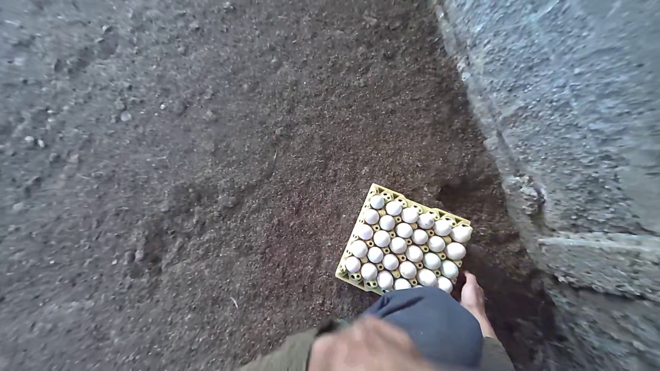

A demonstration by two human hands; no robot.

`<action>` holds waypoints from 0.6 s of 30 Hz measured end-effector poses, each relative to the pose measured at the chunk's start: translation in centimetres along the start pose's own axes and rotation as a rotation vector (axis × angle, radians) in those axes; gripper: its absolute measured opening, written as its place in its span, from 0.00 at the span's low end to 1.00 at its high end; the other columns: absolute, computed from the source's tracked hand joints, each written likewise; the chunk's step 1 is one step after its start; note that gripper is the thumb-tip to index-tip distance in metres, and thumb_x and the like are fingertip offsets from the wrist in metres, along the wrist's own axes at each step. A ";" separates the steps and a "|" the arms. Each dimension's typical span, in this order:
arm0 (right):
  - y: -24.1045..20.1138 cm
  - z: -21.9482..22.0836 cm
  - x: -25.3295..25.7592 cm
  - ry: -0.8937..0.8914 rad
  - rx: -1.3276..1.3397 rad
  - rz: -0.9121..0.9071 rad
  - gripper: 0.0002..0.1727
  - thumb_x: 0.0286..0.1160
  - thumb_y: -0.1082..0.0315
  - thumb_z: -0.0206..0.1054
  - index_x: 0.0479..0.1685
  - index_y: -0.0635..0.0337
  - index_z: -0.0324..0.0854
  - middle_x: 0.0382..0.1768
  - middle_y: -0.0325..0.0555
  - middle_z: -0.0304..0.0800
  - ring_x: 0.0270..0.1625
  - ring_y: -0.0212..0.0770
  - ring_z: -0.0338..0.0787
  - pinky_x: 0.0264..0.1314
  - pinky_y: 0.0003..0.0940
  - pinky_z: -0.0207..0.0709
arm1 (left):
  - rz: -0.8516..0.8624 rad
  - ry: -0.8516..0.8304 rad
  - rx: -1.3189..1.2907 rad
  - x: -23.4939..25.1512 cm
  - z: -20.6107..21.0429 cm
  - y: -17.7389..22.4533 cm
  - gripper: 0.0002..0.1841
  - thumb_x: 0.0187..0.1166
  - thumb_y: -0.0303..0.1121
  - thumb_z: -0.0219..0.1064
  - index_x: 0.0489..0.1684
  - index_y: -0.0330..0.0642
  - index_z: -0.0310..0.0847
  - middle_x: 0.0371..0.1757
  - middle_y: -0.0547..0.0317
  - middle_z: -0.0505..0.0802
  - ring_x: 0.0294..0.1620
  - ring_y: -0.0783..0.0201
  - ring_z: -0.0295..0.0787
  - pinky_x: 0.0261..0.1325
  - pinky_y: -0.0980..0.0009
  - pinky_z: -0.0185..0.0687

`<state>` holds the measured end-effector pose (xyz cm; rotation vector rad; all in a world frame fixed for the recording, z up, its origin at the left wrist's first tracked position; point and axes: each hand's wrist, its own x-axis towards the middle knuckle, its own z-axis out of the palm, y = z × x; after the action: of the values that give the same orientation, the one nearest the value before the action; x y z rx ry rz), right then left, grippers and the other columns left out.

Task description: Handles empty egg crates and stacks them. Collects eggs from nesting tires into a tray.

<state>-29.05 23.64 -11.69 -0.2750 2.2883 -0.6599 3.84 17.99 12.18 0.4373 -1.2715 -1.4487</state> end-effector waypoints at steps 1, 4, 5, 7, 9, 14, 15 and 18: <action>-0.2 -0.1 -0.1 0.003 -0.011 0.008 0.32 0.93 0.49 0.44 0.69 0.68 0.81 0.68 0.64 0.84 0.72 0.54 0.82 0.74 0.57 0.72 | -0.008 0.044 0.186 -1.3 -2.1 -3.4 0.36 0.86 0.67 0.46 0.67 0.45 0.82 0.46 0.59 0.97 0.42 0.68 0.94 0.47 0.70 0.89; -1.0 -0.1 -1.1 0.034 -0.063 0.053 0.33 0.94 0.49 0.45 0.69 0.73 0.79 0.69 0.70 0.81 0.74 0.60 0.80 0.76 0.61 0.69 | -0.503 0.253 0.672 -3.3 -8.1 -14.1 0.31 0.92 0.46 0.49 0.85 0.29 0.65 0.59 0.39 0.92 0.60 0.53 0.91 0.68 0.56 0.85; -1.5 -0.1 -1.6 0.033 -0.083 0.066 0.34 0.94 0.49 0.45 0.70 0.76 0.77 0.72 0.73 0.79 0.77 0.62 0.77 0.79 0.62 0.66 | -0.756 0.263 0.692 -3.4 -9.4 -16.9 0.30 0.93 0.44 0.46 0.86 0.30 0.64 0.72 0.34 0.84 0.74 0.47 0.81 0.80 0.52 0.72; -2.5 0.2 -2.3 0.048 -0.101 0.086 0.35 0.94 0.49 0.45 0.70 0.78 0.76 0.73 0.75 0.77 0.78 0.64 0.75 0.80 0.62 0.63 | -1.050 0.237 0.670 -3.2 -10.8 -21.1 0.32 0.95 0.48 0.39 0.84 0.31 0.67 0.81 0.32 0.76 0.85 0.42 0.69 0.88 0.47 0.59; -2.8 0.2 -2.7 0.053 -0.125 0.098 0.35 0.95 0.49 0.45 0.69 0.79 0.76 0.72 0.76 0.77 0.76 0.64 0.76 0.79 0.61 0.64 | -1.153 0.216 0.694 -3.0 -10.0 -22.8 0.35 0.96 0.50 0.33 0.69 0.27 0.80 0.71 0.29 0.83 0.77 0.39 0.77 0.80 0.42 0.66; -3.5 0.6 -3.3 0.070 -0.204 0.083 0.34 0.94 0.48 0.45 0.61 0.75 0.83 0.64 0.72 0.84 0.69 0.63 0.82 0.73 0.64 0.69 | -1.224 0.284 0.833 -1.9 -8.4 -23.0 0.36 0.95 0.51 0.38 0.50 0.30 0.90 0.67 0.30 0.84 0.71 0.39 0.81 0.75 0.44 0.72; -3.7 0.7 -3.3 0.069 -0.216 0.081 0.35 0.94 0.47 0.44 0.61 0.74 0.84 0.63 0.71 0.85 0.69 0.63 0.83 0.72 0.64 0.70 | -1.250 0.293 0.837 -1.5 -8.5 -22.9 0.36 0.95 0.52 0.37 0.50 0.30 0.90 0.66 0.30 0.84 0.71 0.39 0.81 0.75 0.43 0.72; -3.9 1.3 -3.7 0.090 -0.205 0.102 0.36 0.93 0.45 0.44 0.60 0.71 0.85 0.62 0.69 0.87 0.67 0.62 0.84 0.70 0.64 0.72 | -1.325 0.281 0.814 -0.7 -9.3 -22.9 0.38 0.95 0.54 0.34 0.53 0.30 0.88 0.63 0.31 0.88 0.69 0.39 0.84 0.72 0.40 0.74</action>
<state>-25.45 21.25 -8.21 -0.2268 2.4416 -0.3926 0.76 10.21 -11.12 2.2563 -1.3080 -1.6674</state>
